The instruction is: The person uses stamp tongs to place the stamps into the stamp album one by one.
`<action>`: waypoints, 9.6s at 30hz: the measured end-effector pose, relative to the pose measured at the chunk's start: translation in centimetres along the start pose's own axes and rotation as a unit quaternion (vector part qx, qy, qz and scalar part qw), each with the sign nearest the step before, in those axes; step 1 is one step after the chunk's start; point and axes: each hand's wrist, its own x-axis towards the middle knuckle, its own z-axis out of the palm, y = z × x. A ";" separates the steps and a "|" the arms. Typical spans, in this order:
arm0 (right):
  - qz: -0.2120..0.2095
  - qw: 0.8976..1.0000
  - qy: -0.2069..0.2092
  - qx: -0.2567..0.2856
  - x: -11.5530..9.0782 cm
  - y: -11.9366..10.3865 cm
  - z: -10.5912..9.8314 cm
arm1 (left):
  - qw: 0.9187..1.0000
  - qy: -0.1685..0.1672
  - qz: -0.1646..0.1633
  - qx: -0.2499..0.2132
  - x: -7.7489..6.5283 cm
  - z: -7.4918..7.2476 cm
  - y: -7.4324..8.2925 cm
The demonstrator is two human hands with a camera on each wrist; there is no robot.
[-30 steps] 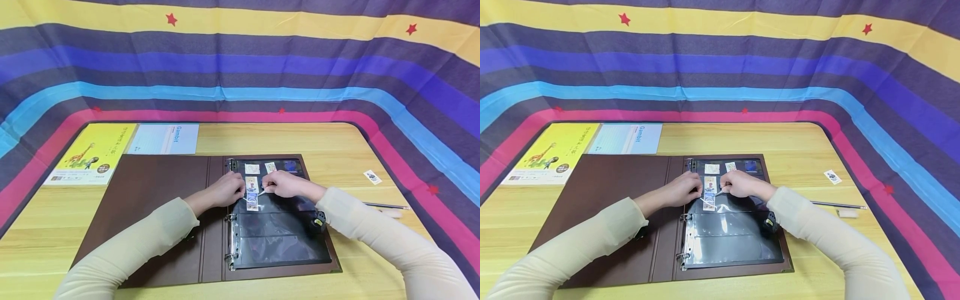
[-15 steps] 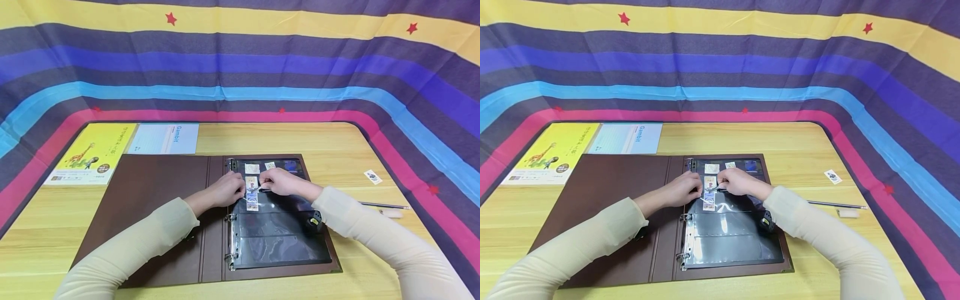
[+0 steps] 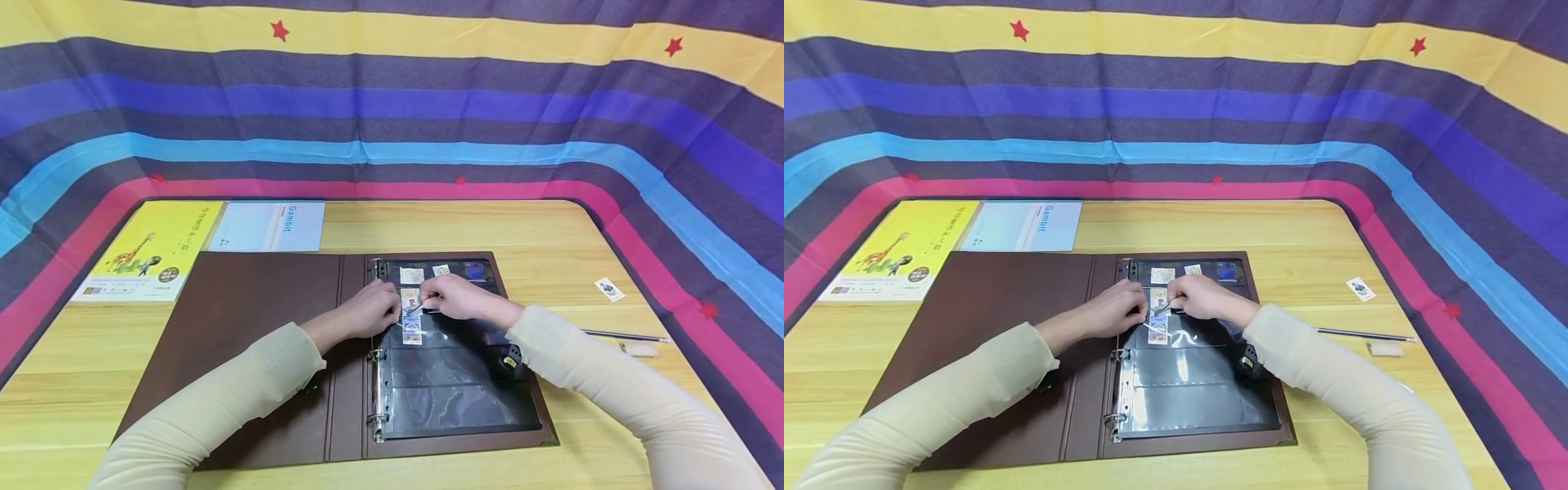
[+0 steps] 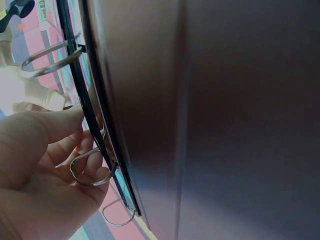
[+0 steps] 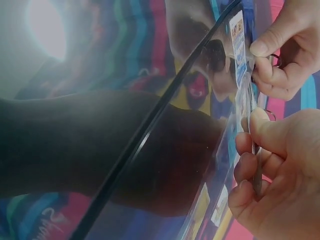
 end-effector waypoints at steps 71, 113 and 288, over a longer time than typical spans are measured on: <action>0.434 0.891 0.079 -0.106 -20.8 12.0 -10.0 | 0.999 -0.016 -0.023 -0.015 0.0 -0.2 0.2; 0.410 0.907 0.080 -0.058 -19.7 13.8 -9.0 | 0.999 -0.023 -0.031 -0.008 0.1 -0.2 0.4; 0.148 0.984 0.089 -0.050 -6.6 5.4 -9.1 | 0.999 -0.024 -0.028 -0.015 0.2 -0.1 0.0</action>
